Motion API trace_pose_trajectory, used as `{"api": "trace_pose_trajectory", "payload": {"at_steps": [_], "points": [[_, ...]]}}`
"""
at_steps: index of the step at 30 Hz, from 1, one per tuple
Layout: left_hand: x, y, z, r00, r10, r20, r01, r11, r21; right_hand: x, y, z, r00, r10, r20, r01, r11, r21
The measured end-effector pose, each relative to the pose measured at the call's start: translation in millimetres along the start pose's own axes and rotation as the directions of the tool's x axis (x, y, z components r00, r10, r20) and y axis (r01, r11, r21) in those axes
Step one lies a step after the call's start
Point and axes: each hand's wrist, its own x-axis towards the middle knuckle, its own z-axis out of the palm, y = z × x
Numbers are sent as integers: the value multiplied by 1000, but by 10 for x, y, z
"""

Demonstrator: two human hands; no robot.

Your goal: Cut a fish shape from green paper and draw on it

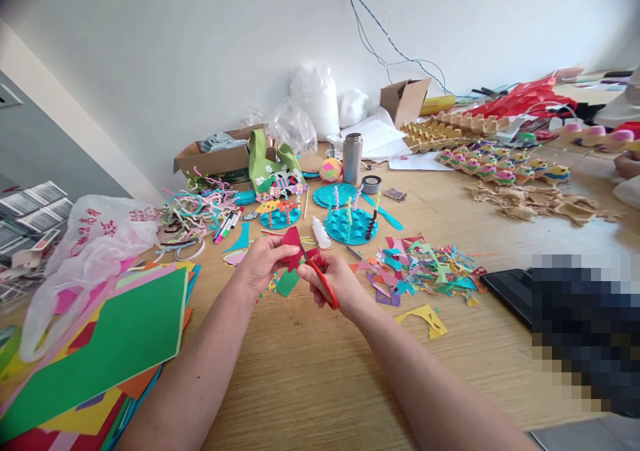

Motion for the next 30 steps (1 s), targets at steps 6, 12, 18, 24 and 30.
{"api": "trace_pose_trajectory", "payload": {"at_steps": [6,12,18,24,30], "points": [[-2,5,0,1000,-8,-6,8,1000,-2,-9,-15,13,1000,16,-3,-16,999,28],[8,1,-13,1000,-9,-12,9,1000,8,-6,9,10,1000,29,-8,-29,999,45],[18,-12,-23,1000,-11,-5,11,1000,20,3,27,8,1000,24,-1,-24,999,27],[1,-9,-12,1000,-14,14,14,1000,21,4,22,2,1000,24,1,-24,1000,7],[4,-6,-5,1000,-17,0,17,1000,19,1,16,10,1000,15,-8,-15,1000,15]]}}
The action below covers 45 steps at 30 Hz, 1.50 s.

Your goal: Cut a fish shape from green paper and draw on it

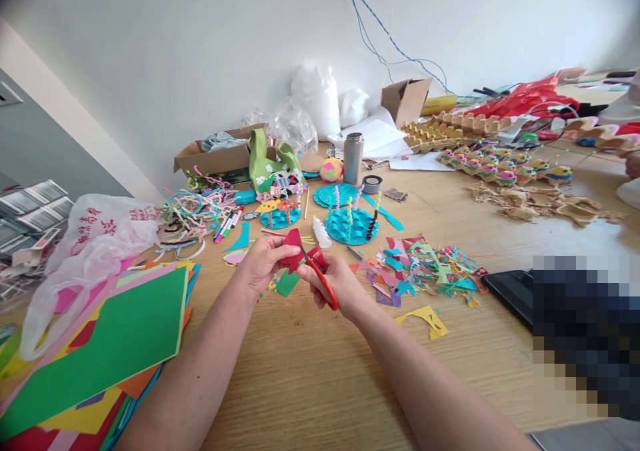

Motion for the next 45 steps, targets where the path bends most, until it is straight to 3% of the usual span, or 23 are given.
{"api": "trace_pose_trajectory", "payload": {"at_steps": [15,28,45], "points": [[7,-4,-15,999,26,-48,-26,1000,-2,-3,0,3,999,36,-10,-36,999,10],[27,-30,-35,999,35,-28,-33,997,67,-5,-50,1,1000,25,-5,-25,1000,-18],[15,-17,-16,1000,20,-20,-19,999,28,-2,-36,-1,1000,21,2,-21,999,-39]]}}
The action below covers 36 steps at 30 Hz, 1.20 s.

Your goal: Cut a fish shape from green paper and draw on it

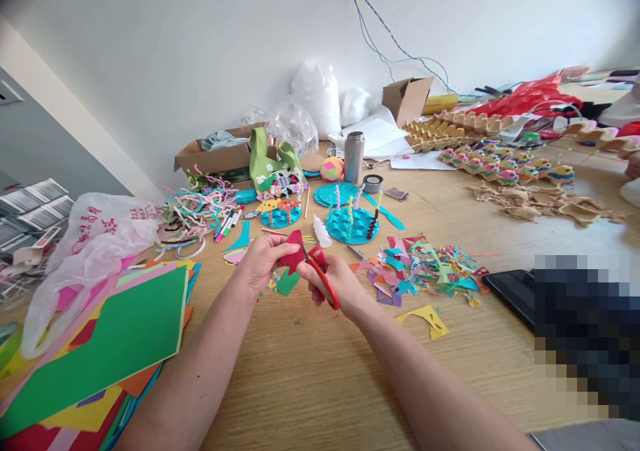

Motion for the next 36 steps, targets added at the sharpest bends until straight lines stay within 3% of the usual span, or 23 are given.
{"api": "trace_pose_trajectory", "payload": {"at_steps": [36], "points": [[6,-1,-10,1000,-11,-22,11,1000,5,24,96,-12,999,18,-37,-16,998,56]]}}
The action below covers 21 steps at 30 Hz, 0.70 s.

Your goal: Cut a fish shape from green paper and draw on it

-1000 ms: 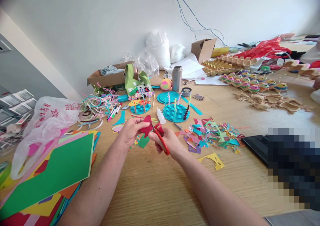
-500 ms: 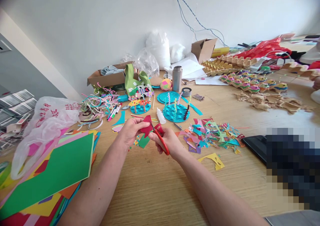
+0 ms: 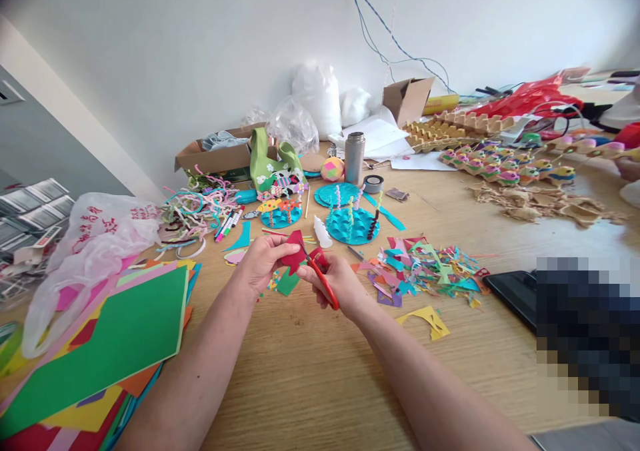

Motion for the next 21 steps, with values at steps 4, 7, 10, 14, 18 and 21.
{"api": "trace_pose_trajectory", "payload": {"at_steps": [4,7,10,14,18,21], "points": [[1,-7,-2,1000,3,-1,-3,1000,-2,-4,-3,0,1000,10,-10,-11,1000,-9],[-1,-4,-2,1000,8,-4,-8,1000,-7,-10,-10,7,1000,21,-18,-21,1000,-11],[-4,6,-1,1000,23,-21,-23,999,-22,-14,-15,13,1000,25,-18,-25,1000,-10],[-5,16,3,999,35,-36,-35,999,-19,-19,-30,16,1000,17,-11,-17,1000,-1],[-1,4,-2,999,35,-17,-35,999,3,-22,-48,17,999,29,-15,-29,1000,-8],[5,-9,-10,999,36,-5,-36,999,14,-21,-56,17,1000,27,-5,-27,1000,-11]]}}
